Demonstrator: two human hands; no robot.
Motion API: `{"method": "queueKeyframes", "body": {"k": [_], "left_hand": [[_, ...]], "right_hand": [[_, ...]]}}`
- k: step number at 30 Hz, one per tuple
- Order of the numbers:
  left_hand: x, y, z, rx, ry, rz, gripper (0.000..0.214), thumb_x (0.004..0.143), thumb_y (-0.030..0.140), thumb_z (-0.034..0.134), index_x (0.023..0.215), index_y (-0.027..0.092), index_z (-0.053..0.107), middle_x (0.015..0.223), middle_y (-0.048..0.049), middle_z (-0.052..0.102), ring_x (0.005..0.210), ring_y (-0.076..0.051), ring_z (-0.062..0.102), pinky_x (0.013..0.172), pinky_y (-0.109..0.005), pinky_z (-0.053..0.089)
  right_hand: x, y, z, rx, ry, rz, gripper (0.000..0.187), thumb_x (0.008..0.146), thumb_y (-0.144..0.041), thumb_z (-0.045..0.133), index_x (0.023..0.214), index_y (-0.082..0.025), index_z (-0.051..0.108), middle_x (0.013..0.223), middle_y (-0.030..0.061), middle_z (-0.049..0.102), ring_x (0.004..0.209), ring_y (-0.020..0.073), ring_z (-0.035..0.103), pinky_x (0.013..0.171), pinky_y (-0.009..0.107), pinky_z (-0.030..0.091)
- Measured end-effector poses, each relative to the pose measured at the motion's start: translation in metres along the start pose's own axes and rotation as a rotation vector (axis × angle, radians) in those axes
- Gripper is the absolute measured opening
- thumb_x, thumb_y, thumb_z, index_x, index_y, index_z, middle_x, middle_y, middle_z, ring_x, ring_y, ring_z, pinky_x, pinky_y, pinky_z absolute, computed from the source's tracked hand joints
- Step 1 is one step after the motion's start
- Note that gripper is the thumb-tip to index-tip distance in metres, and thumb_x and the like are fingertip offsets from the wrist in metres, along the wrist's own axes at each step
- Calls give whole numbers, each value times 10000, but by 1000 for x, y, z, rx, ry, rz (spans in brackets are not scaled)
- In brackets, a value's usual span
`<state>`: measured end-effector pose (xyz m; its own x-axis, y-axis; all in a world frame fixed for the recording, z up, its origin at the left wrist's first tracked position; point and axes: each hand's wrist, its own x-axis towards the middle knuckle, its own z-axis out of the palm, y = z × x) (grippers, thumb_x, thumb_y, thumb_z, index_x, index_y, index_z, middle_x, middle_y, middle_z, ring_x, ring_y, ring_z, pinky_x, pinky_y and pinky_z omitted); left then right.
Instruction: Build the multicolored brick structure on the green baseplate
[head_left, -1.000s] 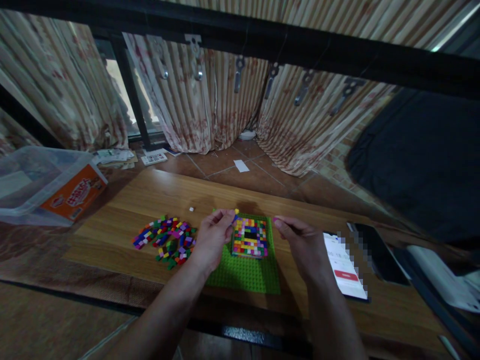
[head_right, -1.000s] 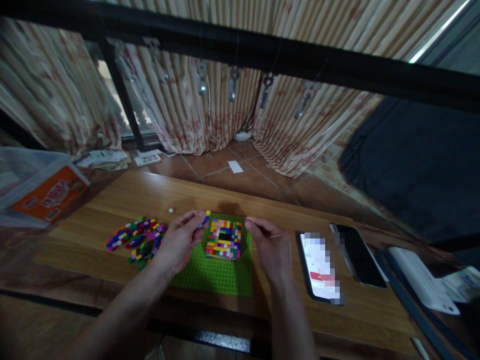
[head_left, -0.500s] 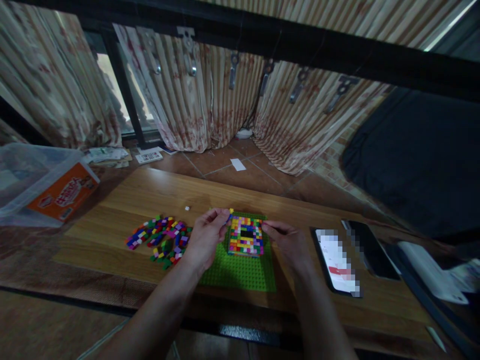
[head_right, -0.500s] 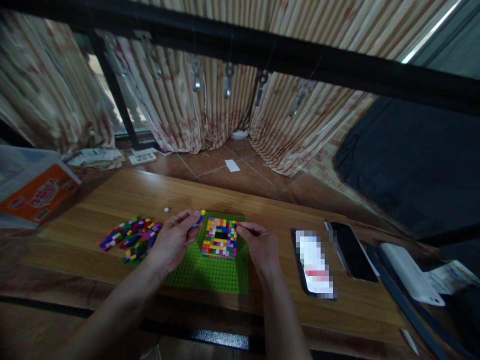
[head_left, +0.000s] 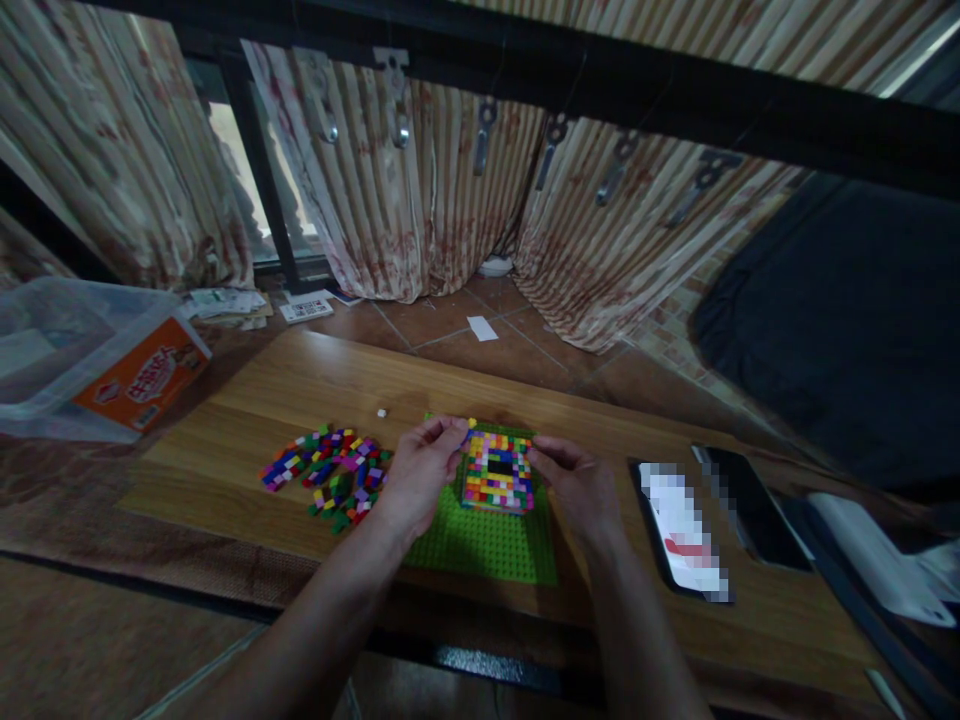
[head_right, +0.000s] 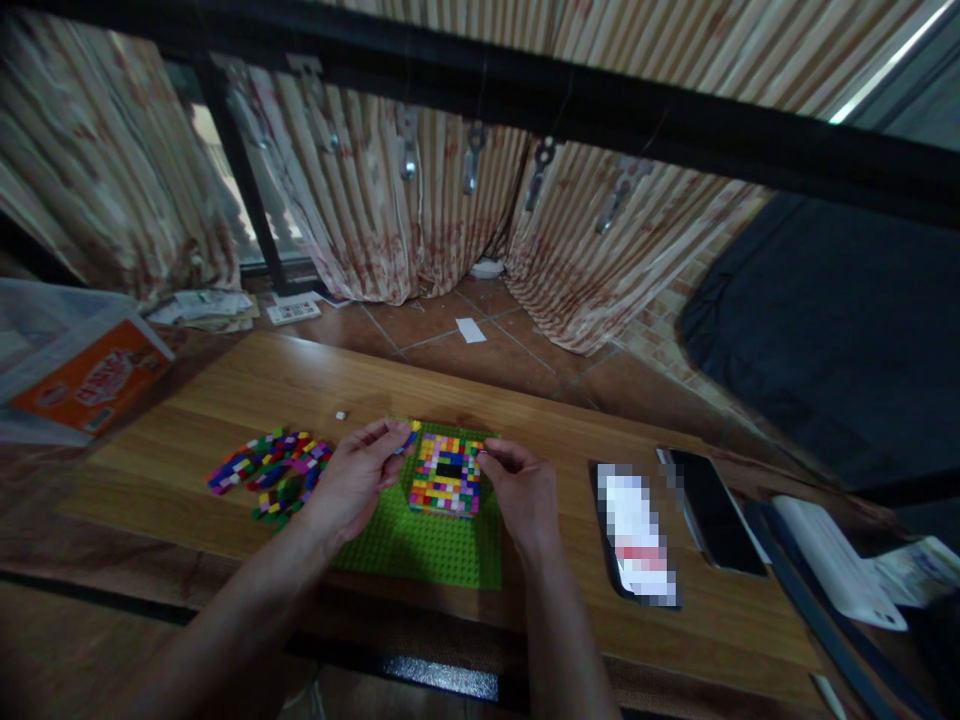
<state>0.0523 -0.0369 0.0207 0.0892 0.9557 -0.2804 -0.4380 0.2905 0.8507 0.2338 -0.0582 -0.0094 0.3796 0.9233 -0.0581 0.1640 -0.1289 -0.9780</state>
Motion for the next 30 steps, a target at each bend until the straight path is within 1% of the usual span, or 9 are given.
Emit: {"method": "queueKeyframes", "body": {"k": [5, 8, 10, 14, 17, 22, 26, 28, 30], "left_hand": [[-1, 1, 0, 10, 16, -11, 309, 589, 370, 779, 688, 135, 603, 575, 38, 528, 401, -8, 330, 373, -155, 154], [-1, 1, 0, 10, 14, -7, 301, 598, 363, 772, 689, 135, 599, 576, 37, 527, 402, -7, 330, 377, -153, 159], [-1, 1, -1, 10, 11, -7, 305, 596, 367, 773, 690, 134, 600, 575, 37, 527, 403, -6, 326, 381, -152, 165], [-1, 0, -1, 11, 13, -14, 319, 582, 375, 780, 690, 136, 598, 576, 37, 530, 407, -7, 328, 386, -152, 167], [-1, 1, 0, 9, 12, -21, 309, 591, 370, 772, 689, 138, 593, 572, 40, 525, 404, -7, 321, 386, -157, 158], [-2, 2, 0, 14, 8, -17, 282, 614, 355, 757, 692, 138, 594, 575, 38, 523, 411, -9, 324, 391, -162, 159], [-1, 1, -1, 16, 2, -16, 288, 611, 359, 759, 691, 137, 593, 575, 37, 521, 411, -10, 324, 392, -165, 157], [-1, 1, -1, 17, 3, -19, 302, 613, 376, 759, 694, 137, 592, 578, 35, 523, 411, -11, 326, 392, -166, 153], [-1, 1, -2, 18, 3, -21, 321, 620, 403, 754, 697, 137, 592, 582, 33, 527, 411, -12, 329, 392, -167, 154]], "right_hand": [[0, -2, -1, -127, -22, -89, 215, 675, -355, 723, 778, -166, 712, 771, 48, 726, 712, 190, 659, 709, 344, 500], [-1, -4, -2, -160, -35, -110, 194, 705, -353, 694, 773, -173, 719, 785, 50, 730, 727, 196, 661, 718, 349, 494], [-1, -5, -1, -145, -16, -104, 189, 694, -349, 697, 771, -179, 726, 791, 52, 735, 745, 206, 666, 722, 353, 497], [1, -3, 2, -42, 38, -62, 191, 614, -332, 744, 733, -183, 729, 752, 48, 736, 720, 206, 664, 699, 346, 508], [2, -1, 3, 7, 42, -53, 195, 585, -326, 760, 714, -186, 720, 719, 40, 729, 682, 195, 652, 672, 337, 506], [3, -1, 3, 6, 30, -48, 208, 576, -338, 765, 711, -188, 714, 719, 38, 723, 686, 192, 646, 673, 332, 500], [2, -4, 1, 3, 26, -19, 263, 551, -360, 780, 731, -180, 716, 734, 40, 721, 695, 189, 639, 672, 323, 492], [2, -5, -2, -15, 35, -6, 293, 569, -391, 775, 756, -173, 719, 735, 37, 713, 671, 173, 620, 641, 300, 476], [1, -6, -5, -50, 51, -2, 311, 631, -453, 734, 742, -163, 713, 681, 28, 686, 596, 145, 573, 572, 271, 438]]}}
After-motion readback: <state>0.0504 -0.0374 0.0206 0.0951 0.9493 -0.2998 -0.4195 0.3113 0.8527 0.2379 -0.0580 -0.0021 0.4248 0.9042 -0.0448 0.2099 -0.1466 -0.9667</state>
